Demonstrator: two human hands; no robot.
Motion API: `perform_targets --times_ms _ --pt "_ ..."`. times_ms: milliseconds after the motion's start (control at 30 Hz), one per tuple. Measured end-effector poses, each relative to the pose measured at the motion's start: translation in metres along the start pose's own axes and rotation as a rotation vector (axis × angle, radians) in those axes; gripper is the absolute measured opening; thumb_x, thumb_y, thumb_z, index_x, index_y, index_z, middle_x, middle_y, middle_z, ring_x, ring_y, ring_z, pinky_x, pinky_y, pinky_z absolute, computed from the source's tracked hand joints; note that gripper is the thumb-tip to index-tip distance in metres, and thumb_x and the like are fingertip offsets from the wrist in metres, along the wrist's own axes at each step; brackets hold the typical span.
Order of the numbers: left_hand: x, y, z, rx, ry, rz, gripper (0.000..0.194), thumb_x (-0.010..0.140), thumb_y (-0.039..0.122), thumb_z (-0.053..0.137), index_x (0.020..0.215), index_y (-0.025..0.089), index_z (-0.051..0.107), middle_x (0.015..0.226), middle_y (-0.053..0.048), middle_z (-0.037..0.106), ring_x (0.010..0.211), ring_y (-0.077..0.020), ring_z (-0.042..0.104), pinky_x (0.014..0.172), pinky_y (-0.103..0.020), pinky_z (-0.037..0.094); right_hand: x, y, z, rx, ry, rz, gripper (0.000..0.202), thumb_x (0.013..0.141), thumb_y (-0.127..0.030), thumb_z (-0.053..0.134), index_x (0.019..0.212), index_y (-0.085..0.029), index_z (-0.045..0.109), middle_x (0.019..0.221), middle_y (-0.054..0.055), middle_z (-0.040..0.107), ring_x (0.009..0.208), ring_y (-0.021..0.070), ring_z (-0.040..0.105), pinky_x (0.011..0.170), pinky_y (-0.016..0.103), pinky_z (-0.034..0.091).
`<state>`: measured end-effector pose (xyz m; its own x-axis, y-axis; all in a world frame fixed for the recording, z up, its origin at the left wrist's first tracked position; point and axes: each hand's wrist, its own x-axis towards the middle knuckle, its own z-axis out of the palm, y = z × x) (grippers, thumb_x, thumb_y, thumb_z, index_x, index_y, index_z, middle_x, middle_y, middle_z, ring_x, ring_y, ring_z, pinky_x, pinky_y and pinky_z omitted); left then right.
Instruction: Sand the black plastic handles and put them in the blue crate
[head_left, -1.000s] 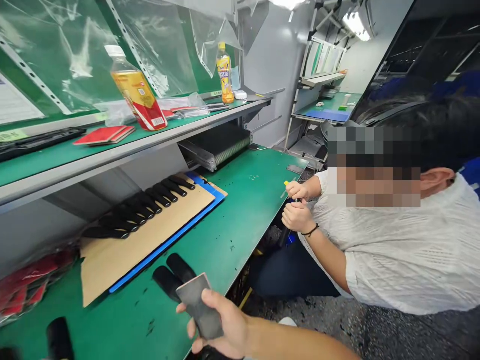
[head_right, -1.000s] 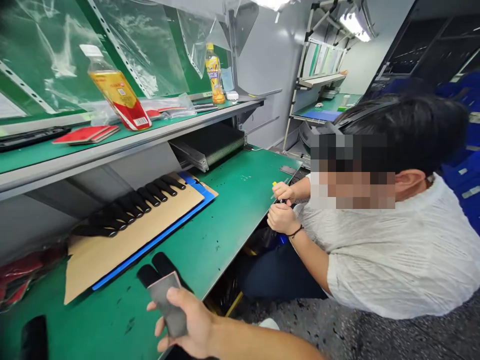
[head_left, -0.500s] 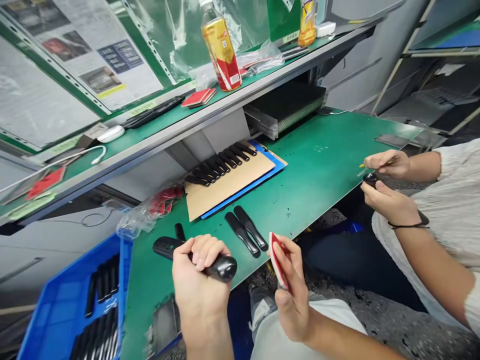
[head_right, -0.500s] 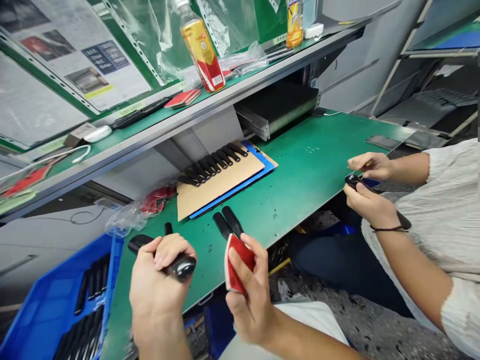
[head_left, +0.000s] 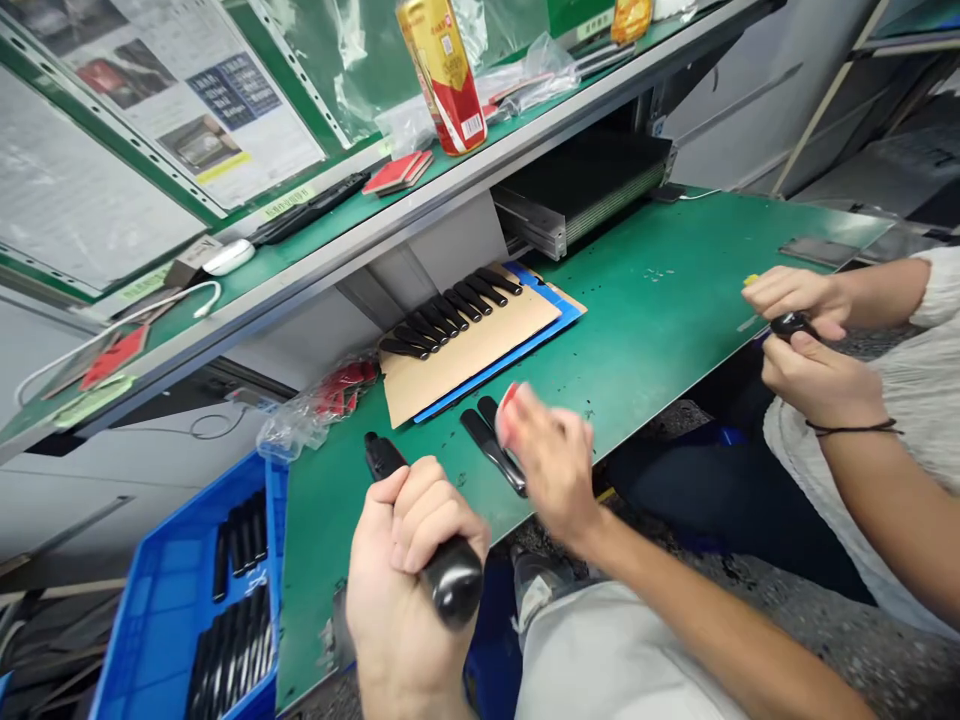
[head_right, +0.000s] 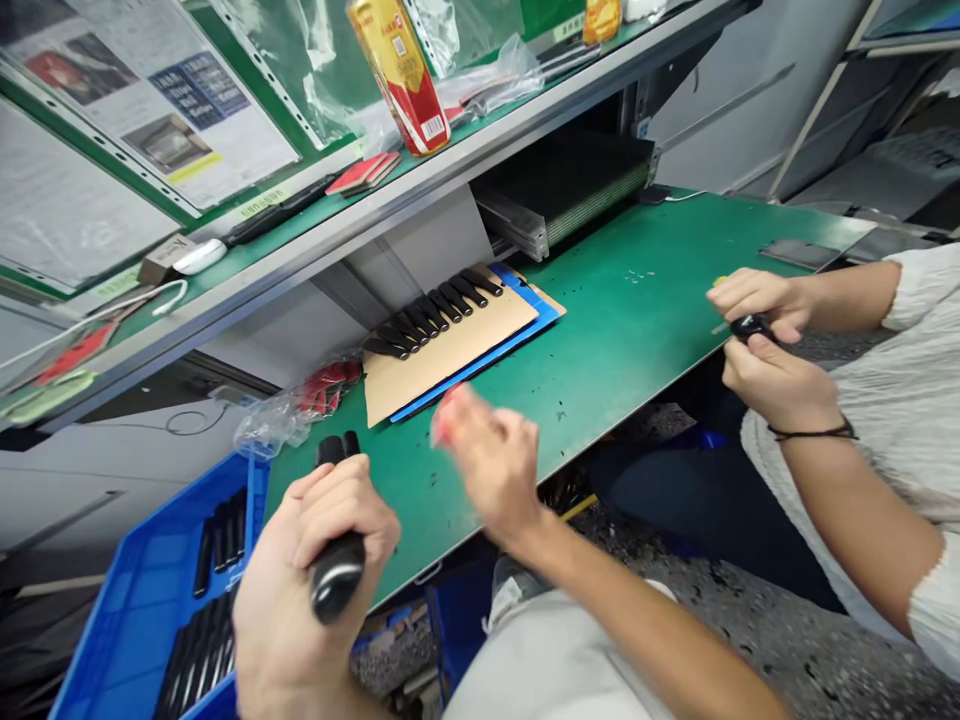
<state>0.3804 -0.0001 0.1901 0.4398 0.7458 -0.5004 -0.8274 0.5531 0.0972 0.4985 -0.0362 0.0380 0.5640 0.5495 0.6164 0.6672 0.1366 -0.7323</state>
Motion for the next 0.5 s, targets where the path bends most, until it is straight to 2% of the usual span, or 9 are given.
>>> perform_targets --times_ms 33,100,200,300,433,500 --pt "0.0 0.001 0.002 -0.02 0.021 -0.002 0.037 0.101 0.015 0.03 0.067 0.027 0.02 0.046 0.011 0.021 0.032 -0.0037 0.029 0.032 -0.011 0.032 -0.001 -0.001 -0.001 -0.024 0.035 -0.004 0.042 0.105 -0.037 0.04 0.134 -0.014 0.062 0.138 0.015 0.066 0.1 0.02 0.064 0.093 0.04 0.052" --pt "0.001 0.002 0.006 -0.054 0.055 -0.001 0.038 0.103 0.017 0.028 0.067 0.027 0.02 0.046 0.012 0.02 0.031 -0.0033 0.029 0.032 -0.011 0.032 -0.006 -0.008 -0.006 -0.018 0.075 -0.098 0.043 0.104 -0.028 0.043 0.145 -0.018 0.053 0.146 0.014 0.059 0.11 0.0241 0.061 0.095 0.045 0.048" --pt "0.006 0.003 0.009 -0.069 0.068 0.01 0.039 0.105 0.019 0.026 0.068 0.027 0.019 0.048 0.012 0.023 0.032 -0.0024 0.029 0.034 -0.009 0.033 -0.018 -0.024 -0.018 0.1 0.028 -0.262 0.05 0.105 -0.03 0.04 0.155 -0.024 0.039 0.153 0.012 0.052 0.122 0.028 0.057 0.094 0.048 0.048" --pt "0.011 0.005 0.008 -0.007 0.046 0.023 0.039 0.106 0.02 0.025 0.068 0.027 0.019 0.047 0.011 0.026 0.033 -0.0021 0.031 0.035 -0.008 0.036 -0.028 -0.035 -0.023 0.198 -0.037 -0.196 0.05 0.106 -0.033 0.033 0.156 -0.026 0.035 0.158 0.013 0.045 0.126 0.0292 0.056 0.095 0.05 0.049" --pt "0.015 0.007 0.004 0.092 -0.028 0.012 0.038 0.106 0.016 0.021 0.069 0.026 0.019 0.048 0.01 0.032 0.035 -0.0016 0.035 0.038 -0.007 0.039 -0.031 -0.035 -0.022 0.233 -0.066 -0.183 0.051 0.106 -0.035 0.031 0.156 -0.026 0.036 0.156 0.014 0.045 0.126 0.031 0.055 0.096 0.053 0.049" --pt "0.017 0.008 0.001 0.14 -0.109 -0.012 0.038 0.107 0.021 0.024 0.069 0.024 0.025 0.053 0.007 0.042 0.044 -0.0032 0.045 0.045 -0.009 0.045 -0.031 -0.034 -0.024 0.265 -0.068 -0.186 0.051 0.106 -0.035 0.031 0.156 -0.025 0.036 0.156 0.014 0.044 0.126 0.0309 0.055 0.097 0.054 0.049"
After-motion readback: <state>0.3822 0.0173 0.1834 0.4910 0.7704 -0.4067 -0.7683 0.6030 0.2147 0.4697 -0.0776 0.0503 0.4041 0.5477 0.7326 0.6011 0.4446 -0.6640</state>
